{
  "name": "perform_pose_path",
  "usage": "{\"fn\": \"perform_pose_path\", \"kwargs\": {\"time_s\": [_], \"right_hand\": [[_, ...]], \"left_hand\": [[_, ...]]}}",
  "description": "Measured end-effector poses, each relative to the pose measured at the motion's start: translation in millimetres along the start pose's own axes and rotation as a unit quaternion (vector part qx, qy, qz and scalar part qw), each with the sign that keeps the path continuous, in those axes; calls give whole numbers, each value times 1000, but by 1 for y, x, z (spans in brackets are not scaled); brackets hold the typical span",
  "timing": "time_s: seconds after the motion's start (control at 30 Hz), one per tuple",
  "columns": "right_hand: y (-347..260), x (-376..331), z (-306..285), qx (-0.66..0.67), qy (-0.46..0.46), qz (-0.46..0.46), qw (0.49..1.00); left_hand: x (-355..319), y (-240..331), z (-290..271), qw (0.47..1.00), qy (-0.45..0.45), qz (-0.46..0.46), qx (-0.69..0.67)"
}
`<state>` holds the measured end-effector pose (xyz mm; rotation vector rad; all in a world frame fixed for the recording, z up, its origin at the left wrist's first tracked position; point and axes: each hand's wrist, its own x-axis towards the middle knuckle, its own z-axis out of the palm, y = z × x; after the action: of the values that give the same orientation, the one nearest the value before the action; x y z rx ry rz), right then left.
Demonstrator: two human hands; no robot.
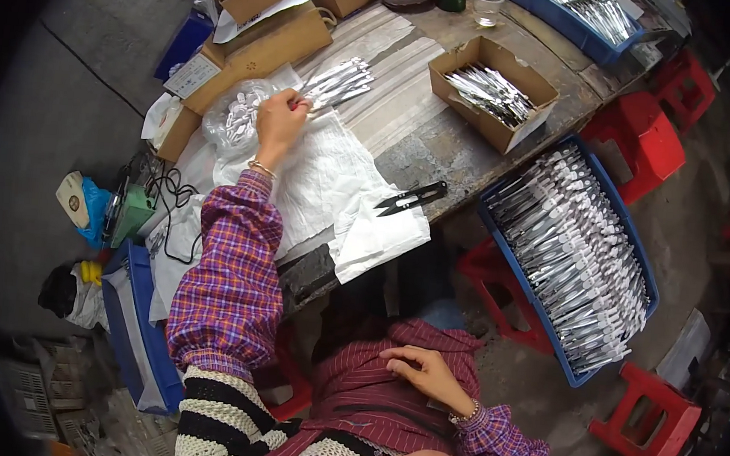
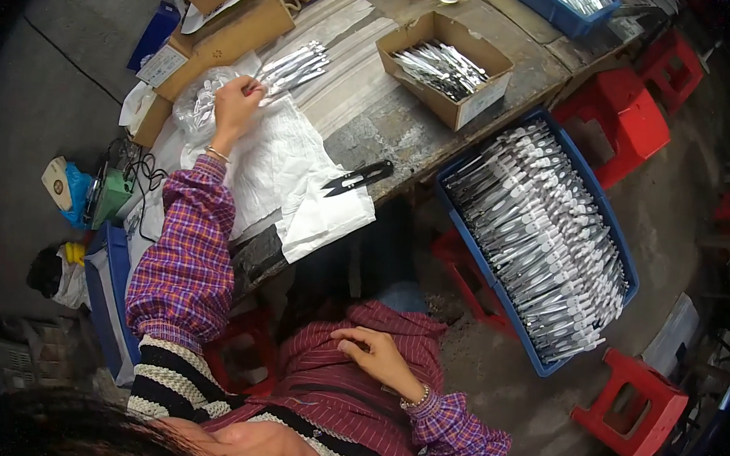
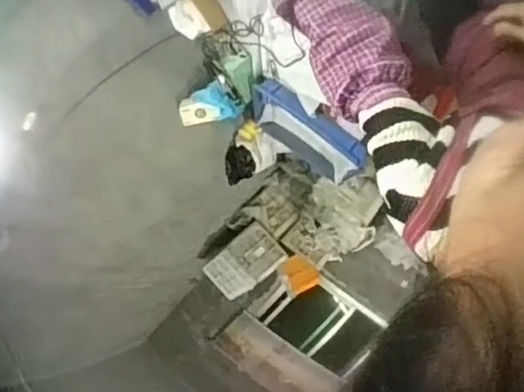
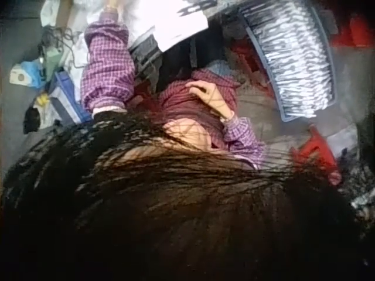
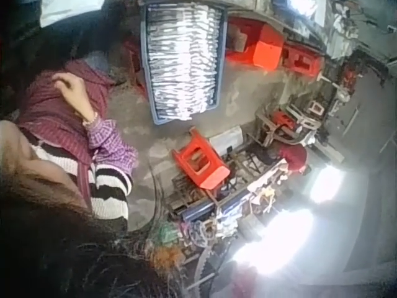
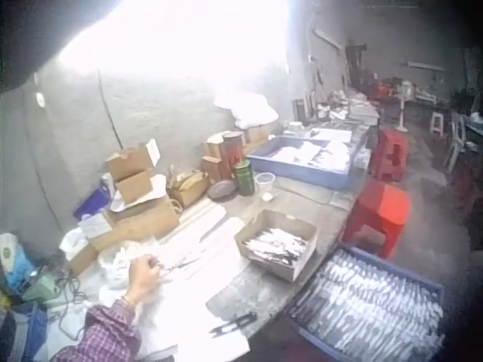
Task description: Assembling white handles onto metal cutlery stems at a workshop bench.
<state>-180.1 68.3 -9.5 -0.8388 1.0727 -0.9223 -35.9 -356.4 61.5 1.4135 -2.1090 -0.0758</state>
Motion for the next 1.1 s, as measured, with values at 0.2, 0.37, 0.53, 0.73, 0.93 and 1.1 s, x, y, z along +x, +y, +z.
{"fn": "perform_pose_path", "kwargs": {"time_s": [0.2, 0.37, 0.53, 0.73, 0.93, 1.1], "right_hand": [[-16, -8, -20, 99, -5, 60, 993], [-17, -8, -47, 289, 50, 90, 952], [-19, -9, -52, 201, 32, 90, 975], [-26, -13, -38, -44, -127, 128, 983], [-22, -14, -38, -92, -101, 191, 972], [1, -26, -51, -36, -23, 188, 981]], "left_hand": [[-47, 38, -56, 976, -95, 8, -196], [-152, 85, -104, 907, -305, 138, -257], [-247, 104, -91, 860, -339, 292, -246], [-305, 108, -65, 867, -270, 328, -259], [-326, 104, -62, 865, -285, 288, -297], [-342, 87, -60, 878, -255, 312, -259]]}}
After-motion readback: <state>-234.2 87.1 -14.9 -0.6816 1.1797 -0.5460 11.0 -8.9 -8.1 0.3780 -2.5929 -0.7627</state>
